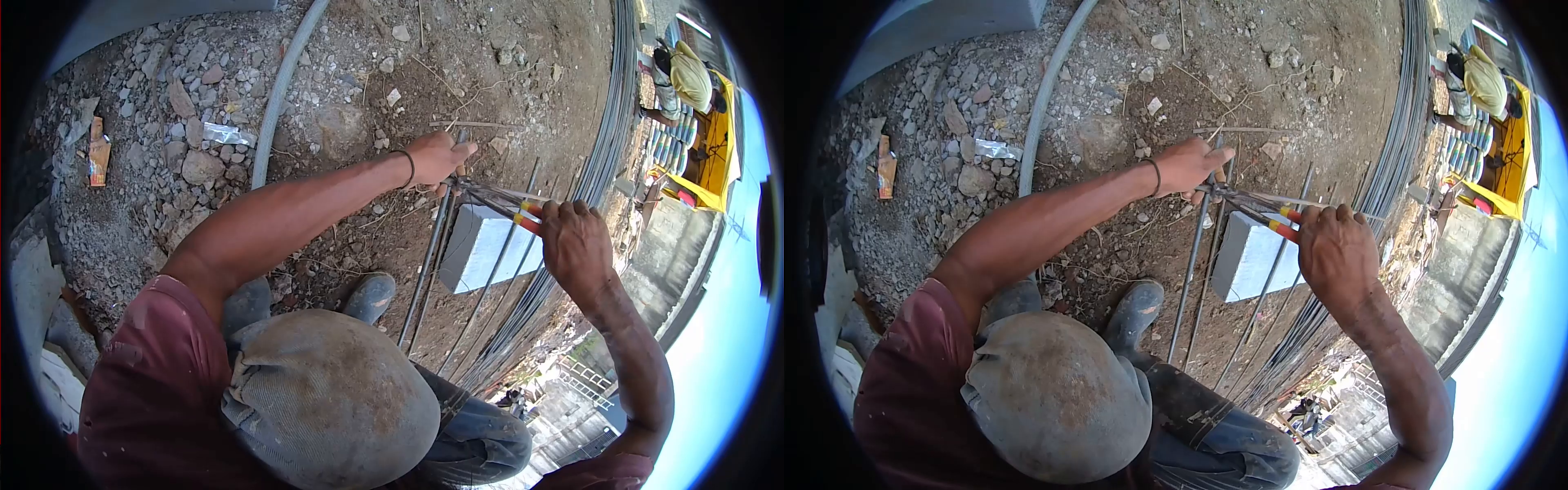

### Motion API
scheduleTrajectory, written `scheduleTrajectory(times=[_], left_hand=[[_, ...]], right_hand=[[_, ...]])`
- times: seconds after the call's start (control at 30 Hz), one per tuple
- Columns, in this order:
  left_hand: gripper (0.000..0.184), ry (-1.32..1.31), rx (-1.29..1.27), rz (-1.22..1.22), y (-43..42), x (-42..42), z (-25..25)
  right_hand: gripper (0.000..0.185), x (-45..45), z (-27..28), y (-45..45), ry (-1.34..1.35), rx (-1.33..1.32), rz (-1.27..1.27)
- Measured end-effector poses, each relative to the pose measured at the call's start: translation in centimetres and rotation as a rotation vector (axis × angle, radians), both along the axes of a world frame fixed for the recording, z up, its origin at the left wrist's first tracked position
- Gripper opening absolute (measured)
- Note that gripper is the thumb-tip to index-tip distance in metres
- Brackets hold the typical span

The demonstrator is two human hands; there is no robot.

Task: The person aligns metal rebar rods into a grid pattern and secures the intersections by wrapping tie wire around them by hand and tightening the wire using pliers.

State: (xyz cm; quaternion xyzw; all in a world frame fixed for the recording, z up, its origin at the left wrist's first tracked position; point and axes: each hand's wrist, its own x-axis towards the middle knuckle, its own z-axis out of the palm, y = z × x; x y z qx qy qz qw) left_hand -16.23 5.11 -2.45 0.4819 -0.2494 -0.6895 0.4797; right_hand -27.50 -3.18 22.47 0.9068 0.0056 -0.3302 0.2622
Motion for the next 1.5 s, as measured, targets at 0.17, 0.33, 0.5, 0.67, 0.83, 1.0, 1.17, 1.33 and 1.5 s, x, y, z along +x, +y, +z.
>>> scheduleTrajectory(times=[0.17, 0.33, 0.5, 0.67, 0.83, 1.0, 1.17, 1.33, 1.5], left_hand=[[0.061, -0.085, -0.046, -0.055, -0.2, 0.0, 0.0], [0.082, 0.298, -0.035, -0.103, 0.1, 0.3, -1.8], [0.092, 0.568, -0.224, 0.041, 5.3, -0.3, -3.4], [0.088, 0.818, -0.339, 0.297, 7.5, -7.3, -2.2], [0.047, 0.655, 0.031, 0.514, 3.4, -10.3, -0.9], [0.043, 0.489, 0.134, 0.603, 3.4, -9.9, 0.3], [0.042, 0.452, 0.137, 0.566, 3.2, -10.0, 0.0], [0.04, 0.656, 0.062, 0.618, 3.8, -10.2, 0.2], [0.04, 0.66, 0.125, 0.595, 3.3, -9.8, 0.2]], right_hand=[[0.039, 0.8, 0.3, -3.5, 0.519, 0.515, -1.313], [0.035, 0.3, 0.1, -4.9, 0.575, 0.705, -1.624], [0.027, 1.8, 0.6, -3.5, 0.558, 0.687, -1.597], [0.02, 2.8, 0.9, -2.5, 0.563, 0.602, -1.565], [0.028, 3.2, 1.1, -1.2, 0.512, 0.425, -1.292], [0.025, 2.0, 1.0, -0.3, 0.472, 0.058, -0.252], [0.025, 1.0, 0.2, -0.6, 0.329, -0.013, -0.254], [0.025, 2.4, 1.0, -2.4, 0.513, 0.597, -1.7], [0.025, 2.6, 0.6, -1.8, 0.481, 0.618, -1.557]])
